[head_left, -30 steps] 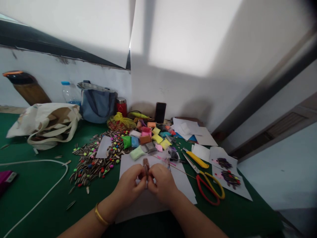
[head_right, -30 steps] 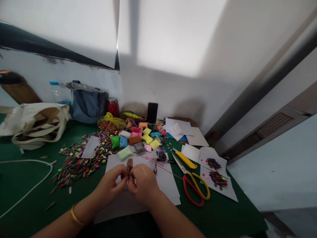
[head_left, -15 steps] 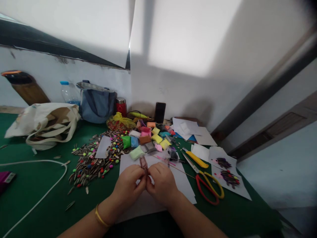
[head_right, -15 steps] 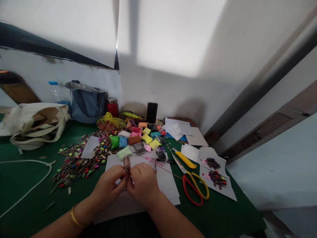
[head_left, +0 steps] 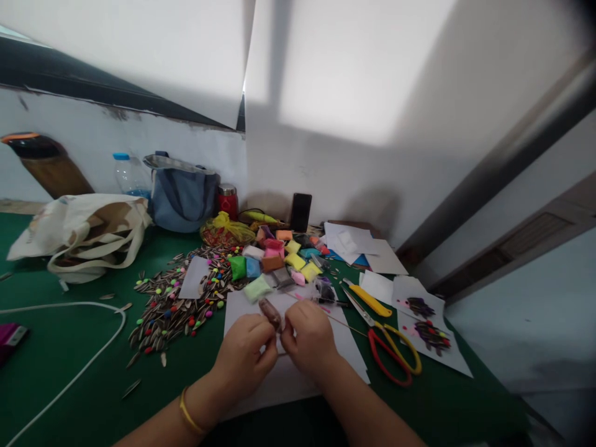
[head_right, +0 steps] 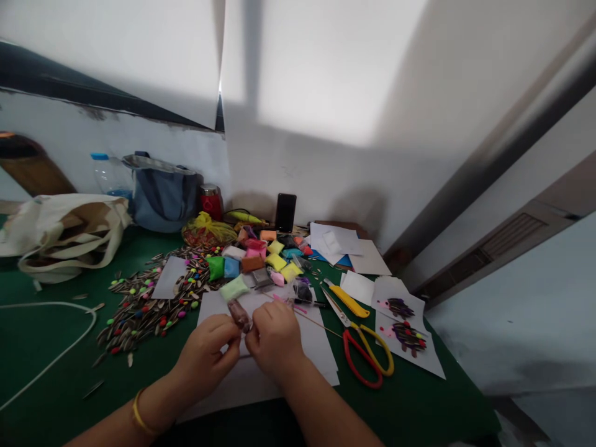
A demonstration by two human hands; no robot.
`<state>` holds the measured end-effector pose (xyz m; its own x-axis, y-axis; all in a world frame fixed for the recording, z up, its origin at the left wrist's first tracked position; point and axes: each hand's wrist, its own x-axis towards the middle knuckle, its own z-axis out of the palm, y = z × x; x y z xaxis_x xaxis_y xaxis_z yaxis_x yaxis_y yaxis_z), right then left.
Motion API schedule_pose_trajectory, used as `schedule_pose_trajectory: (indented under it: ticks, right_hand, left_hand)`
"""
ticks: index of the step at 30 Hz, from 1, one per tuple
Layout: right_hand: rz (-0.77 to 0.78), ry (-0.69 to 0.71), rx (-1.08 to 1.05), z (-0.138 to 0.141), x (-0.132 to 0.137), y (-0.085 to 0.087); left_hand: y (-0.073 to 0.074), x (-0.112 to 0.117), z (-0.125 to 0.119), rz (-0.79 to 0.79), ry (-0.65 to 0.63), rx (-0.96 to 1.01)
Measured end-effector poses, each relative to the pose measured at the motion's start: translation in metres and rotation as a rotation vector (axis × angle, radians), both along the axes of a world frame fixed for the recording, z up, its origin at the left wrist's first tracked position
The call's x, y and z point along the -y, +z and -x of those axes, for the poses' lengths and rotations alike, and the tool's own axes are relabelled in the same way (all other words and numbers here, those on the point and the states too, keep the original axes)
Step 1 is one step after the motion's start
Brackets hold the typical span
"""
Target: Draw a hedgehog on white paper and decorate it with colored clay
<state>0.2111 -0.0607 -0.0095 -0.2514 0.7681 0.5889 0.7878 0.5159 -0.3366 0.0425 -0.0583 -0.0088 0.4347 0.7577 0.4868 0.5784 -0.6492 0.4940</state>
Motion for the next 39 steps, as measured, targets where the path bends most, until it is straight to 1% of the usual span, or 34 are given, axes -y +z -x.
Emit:
schedule_pose_trajectory:
  ticks: [2,4,10,14,17,19,21,23,25,27,30,34,36,39]
  right_hand:
    - [0.009,0.011,-0.072,-0.004,-0.001,0.001]
    - [0.024,0.056,-0.123,-0.004,0.000,0.002]
    - [0.014,0.150,-0.117,0.008,0.004,0.000]
    - [0.024,0.134,-0.149,0.004,0.004,0.000]
    - [0.052,0.117,-0.235,-0.006,0.002,0.002]
    - [0.089,0.164,-0.249,-0.012,0.001,0.004]
    - [0.149,0.238,-0.205,-0.015,-0.002,0.004]
    - [0.217,0.309,-0.177,-0.016,-0.004,0.003]
    - [0.262,0.349,-0.205,-0.014,-0.006,0.001]
    - [0.260,0.353,-0.264,-0.013,-0.007,0.000]
    - [0.224,0.330,-0.339,-0.014,-0.008,0.000]
    - [0.231,0.315,-0.373,-0.015,-0.010,-0.004]
    - [0.262,0.313,-0.380,-0.015,-0.012,-0.008]
    - [0.314,0.323,-0.385,-0.015,-0.014,-0.013]
  left_hand:
    - [0.000,0.000,0.001,0.019,0.010,0.016]
    - [-0.001,-0.001,0.002,0.055,0.033,0.036]
    - [0.000,-0.004,0.005,0.187,0.061,0.072]
    - [-0.003,-0.005,0.005,0.250,0.019,0.119]
    - [-0.001,-0.008,0.004,0.354,-0.007,0.281]
    - [0.002,-0.009,0.004,0.457,-0.057,0.404]
    - [0.005,-0.010,0.004,0.553,-0.117,0.481]
    - [0.007,-0.010,0.005,0.621,-0.169,0.513]
    - [0.008,-0.011,0.006,0.648,-0.192,0.528]
    - [0.008,-0.012,0.006,0.657,-0.190,0.524]
    - [0.006,-0.014,0.006,0.654,-0.153,0.511]
    - [0.001,-0.013,0.006,0.620,-0.100,0.516]
    - [-0.002,-0.013,0.007,0.539,-0.074,0.503]
    - [-0.005,-0.013,0.011,0.315,-0.074,0.385]
